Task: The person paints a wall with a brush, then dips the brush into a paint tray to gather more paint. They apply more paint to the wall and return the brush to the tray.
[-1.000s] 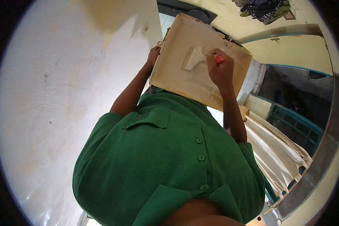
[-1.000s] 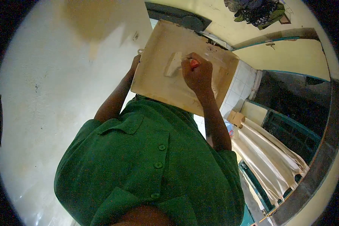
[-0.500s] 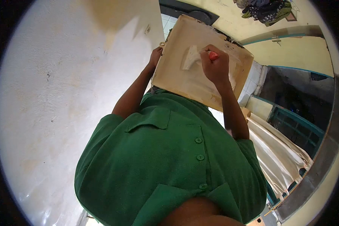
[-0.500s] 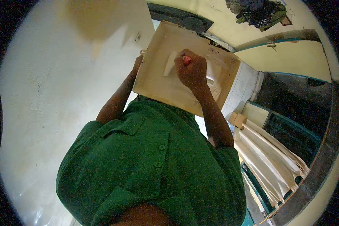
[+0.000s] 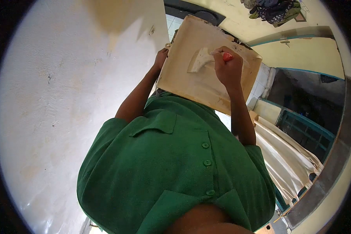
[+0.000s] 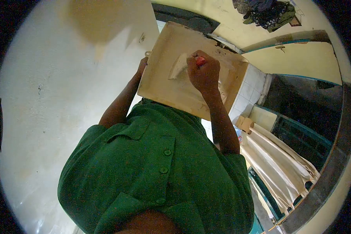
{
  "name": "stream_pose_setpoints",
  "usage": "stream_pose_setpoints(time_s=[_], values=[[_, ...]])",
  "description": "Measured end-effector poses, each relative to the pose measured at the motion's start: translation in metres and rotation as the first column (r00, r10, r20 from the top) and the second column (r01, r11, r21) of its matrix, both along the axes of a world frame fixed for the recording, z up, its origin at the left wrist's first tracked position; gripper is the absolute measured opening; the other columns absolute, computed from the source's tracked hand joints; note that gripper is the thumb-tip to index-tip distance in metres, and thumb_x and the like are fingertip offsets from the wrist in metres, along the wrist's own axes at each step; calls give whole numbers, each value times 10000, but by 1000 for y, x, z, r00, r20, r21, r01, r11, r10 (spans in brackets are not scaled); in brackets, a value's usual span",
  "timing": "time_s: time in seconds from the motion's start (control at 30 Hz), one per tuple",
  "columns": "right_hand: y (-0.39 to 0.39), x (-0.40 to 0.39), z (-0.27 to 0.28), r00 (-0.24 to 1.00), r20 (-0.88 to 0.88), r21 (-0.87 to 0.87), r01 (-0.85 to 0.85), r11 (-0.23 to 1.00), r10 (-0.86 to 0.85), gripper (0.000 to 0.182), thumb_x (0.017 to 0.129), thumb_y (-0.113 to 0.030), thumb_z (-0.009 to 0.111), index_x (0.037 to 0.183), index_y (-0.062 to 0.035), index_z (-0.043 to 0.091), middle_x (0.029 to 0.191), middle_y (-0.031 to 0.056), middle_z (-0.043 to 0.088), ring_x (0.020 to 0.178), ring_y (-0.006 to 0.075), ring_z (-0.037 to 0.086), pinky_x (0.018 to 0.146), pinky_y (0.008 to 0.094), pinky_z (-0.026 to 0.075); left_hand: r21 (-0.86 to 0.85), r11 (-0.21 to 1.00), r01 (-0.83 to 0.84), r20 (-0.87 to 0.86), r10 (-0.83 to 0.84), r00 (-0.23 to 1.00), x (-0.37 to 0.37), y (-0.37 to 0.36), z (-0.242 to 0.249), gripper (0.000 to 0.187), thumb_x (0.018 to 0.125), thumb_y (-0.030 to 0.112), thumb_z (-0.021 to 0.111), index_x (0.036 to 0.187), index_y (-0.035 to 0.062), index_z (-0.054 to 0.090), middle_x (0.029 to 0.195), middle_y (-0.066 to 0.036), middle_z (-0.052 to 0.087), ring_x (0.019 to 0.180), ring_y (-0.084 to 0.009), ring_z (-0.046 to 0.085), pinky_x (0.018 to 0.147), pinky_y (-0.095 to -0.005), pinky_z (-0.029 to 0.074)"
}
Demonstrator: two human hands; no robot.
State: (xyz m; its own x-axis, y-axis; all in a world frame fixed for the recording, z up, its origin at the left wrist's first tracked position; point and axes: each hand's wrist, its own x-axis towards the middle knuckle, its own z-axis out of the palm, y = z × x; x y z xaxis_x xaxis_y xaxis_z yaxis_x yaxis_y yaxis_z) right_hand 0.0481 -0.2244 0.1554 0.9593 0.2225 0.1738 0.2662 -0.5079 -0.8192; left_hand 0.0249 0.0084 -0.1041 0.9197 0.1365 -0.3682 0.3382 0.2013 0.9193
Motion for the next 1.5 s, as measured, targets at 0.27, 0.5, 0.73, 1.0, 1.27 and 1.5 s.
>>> stream_pose_setpoints(time_s=[0.27, 0.5, 0.73, 1.0, 1.27, 1.5], values=[[21, -4, -2, 996, 65, -85, -50, 995, 56, 169, 749, -192, 567, 668, -43, 566, 522, 144, 521, 462, 252, 547, 491, 340, 438, 50, 999, 11, 27, -13, 1000, 4, 3, -19, 358, 866, 264, 453, 1030, -20, 597, 893, -105, 643, 730, -153, 563, 679, -296, 444], [28, -3, 3, 994, 28, -85, -98, 991, 101, 143, 758, -141, 550, 697, -14, 574, 514, 124, 500, 459, 209, 512, 482, 312, 403, 118, 993, 33, -48, -27, 998, 2, -1, 19, 373, 860, 280, 457, 1031, -20, 598, 894, -112, 648, 758, -171, 578, 696, -306, 449], [34, 2, 1, 994, 51, -116, -93, 989, 100, 146, 736, -170, 567, 654, -50, 568, 534, 160, 544, 509, 313, 580, 511, 369, 462, 169, 984, 56, 137, -80, 987, 3, 2, -6, 364, 788, 243, 514, 1057, 10, 592, 975, -150, 621, 823, -261, 605, 740, -329, 470], [37, 2, 4, 994, 47, -118, -93, 989, 99, 148, 730, -180, 577, 663, -49, 581, 534, 156, 553, 504, 311, 585, 511, 376, 468, 340, 939, 48, 259, -142, 955, 0, -1, 0, 350, 829, 259, 492, 1051, 9, 595, 999, -160, 624, 827, -257, 605, 739, -329, 465], [37, 0, 6, 993, 44, -138, -100, 985, 107, 140, 734, -173, 578, 660, -54, 577, 540, 152, 554, 511, 293, 595, 505, 361, 466, 389, 917, 83, 140, -147, 979, -3, -1, 31, 389, 852, 300, 463, 1027, -22, 594, 912, -132, 640, 752, -173, 578, 707, -304, 448], [35, -3, 0, 993, 93, -95, -67, 993, 75, 139, 740, -139, 547, 691, -15, 581, 518, 146, 491, 439, 232, 510, 477, 334, 411, 201, 979, 34, 141, -63, 988, -2, -4, 23, 374, 856, 284, 465, 1020, -25, 595, 883, -118, 642, 743, -175, 574, 708, -302, 447]])
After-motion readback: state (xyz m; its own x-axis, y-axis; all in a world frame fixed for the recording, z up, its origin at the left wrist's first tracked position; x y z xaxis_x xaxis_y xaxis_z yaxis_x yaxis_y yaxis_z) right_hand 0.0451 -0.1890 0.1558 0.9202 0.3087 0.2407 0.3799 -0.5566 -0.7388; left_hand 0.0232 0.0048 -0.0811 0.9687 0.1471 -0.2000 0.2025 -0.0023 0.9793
